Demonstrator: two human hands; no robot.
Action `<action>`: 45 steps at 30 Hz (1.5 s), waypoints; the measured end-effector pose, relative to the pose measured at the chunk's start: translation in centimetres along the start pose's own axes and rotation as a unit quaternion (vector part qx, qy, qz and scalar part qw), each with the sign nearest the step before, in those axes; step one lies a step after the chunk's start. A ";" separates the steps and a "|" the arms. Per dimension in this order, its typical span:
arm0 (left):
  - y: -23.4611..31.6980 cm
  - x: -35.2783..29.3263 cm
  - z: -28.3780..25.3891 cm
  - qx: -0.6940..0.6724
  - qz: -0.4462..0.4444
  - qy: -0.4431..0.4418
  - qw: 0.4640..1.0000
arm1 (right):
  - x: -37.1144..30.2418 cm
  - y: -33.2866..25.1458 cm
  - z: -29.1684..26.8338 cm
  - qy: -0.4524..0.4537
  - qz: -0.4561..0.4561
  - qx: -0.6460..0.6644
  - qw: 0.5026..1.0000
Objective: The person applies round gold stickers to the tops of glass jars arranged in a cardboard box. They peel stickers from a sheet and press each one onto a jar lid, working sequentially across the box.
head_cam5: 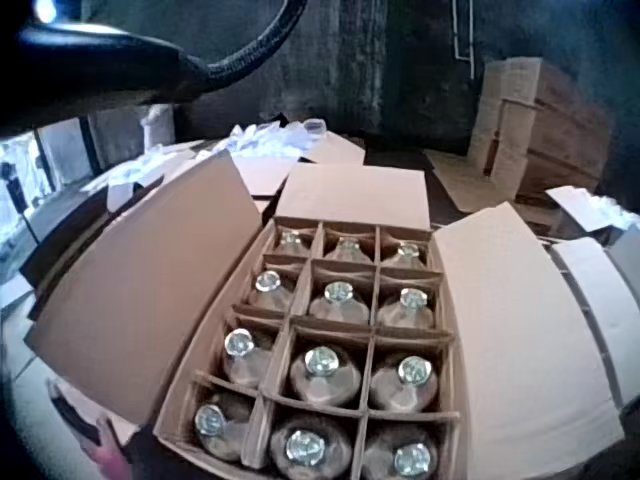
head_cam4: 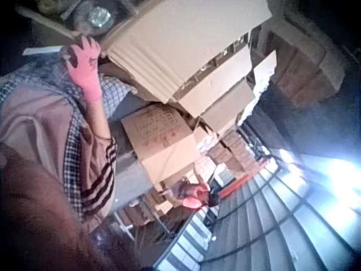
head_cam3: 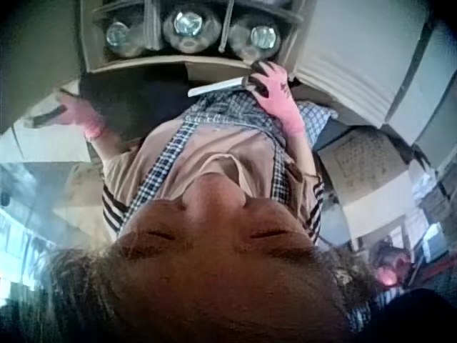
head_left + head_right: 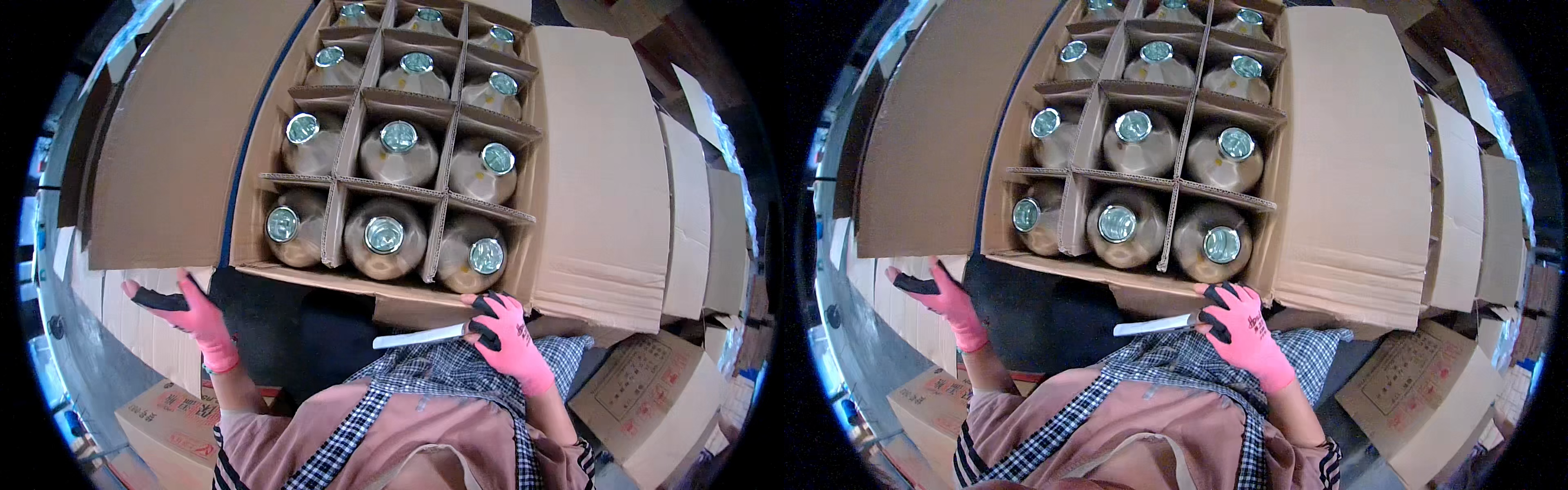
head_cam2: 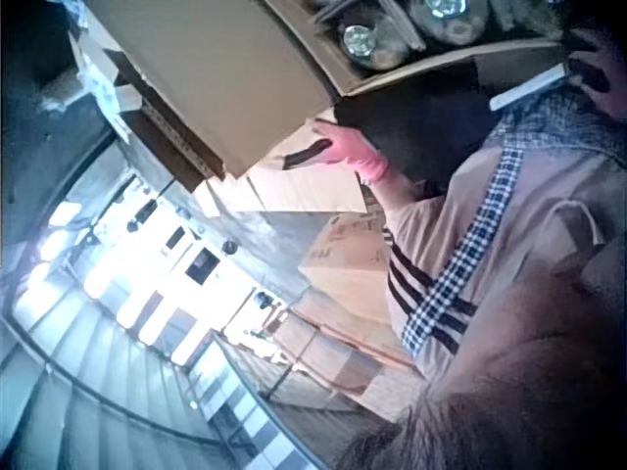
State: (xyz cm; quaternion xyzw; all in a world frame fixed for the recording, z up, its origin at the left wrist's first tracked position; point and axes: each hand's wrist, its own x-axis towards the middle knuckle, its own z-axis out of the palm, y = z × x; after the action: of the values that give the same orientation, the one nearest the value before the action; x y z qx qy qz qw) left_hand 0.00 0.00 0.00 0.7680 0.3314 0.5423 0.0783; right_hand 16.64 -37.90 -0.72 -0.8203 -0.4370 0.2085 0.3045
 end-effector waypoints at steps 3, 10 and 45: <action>-3.5 -2.2 -2.6 -0.347 -0.358 -0.006 0.867 | -1.3 0.0 -1.2 -0.040 0.022 0.036 0.998; 5.9 -3.1 -3.8 0.101 0.082 -0.523 0.843 | -1.0 1.4 -0.6 -0.006 -0.046 0.003 0.999; -19.3 -19.4 -32.8 0.606 -0.205 -0.736 0.220 | 10.3 -19.7 2.0 -0.012 -0.411 0.045 0.910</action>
State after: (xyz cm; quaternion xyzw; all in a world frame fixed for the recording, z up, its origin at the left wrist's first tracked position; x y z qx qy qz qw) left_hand -40.99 -4.55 -11.31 0.5479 0.5017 -0.6630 -0.0929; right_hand 9.30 -20.05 10.46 -0.5507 -0.7297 0.0939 0.3943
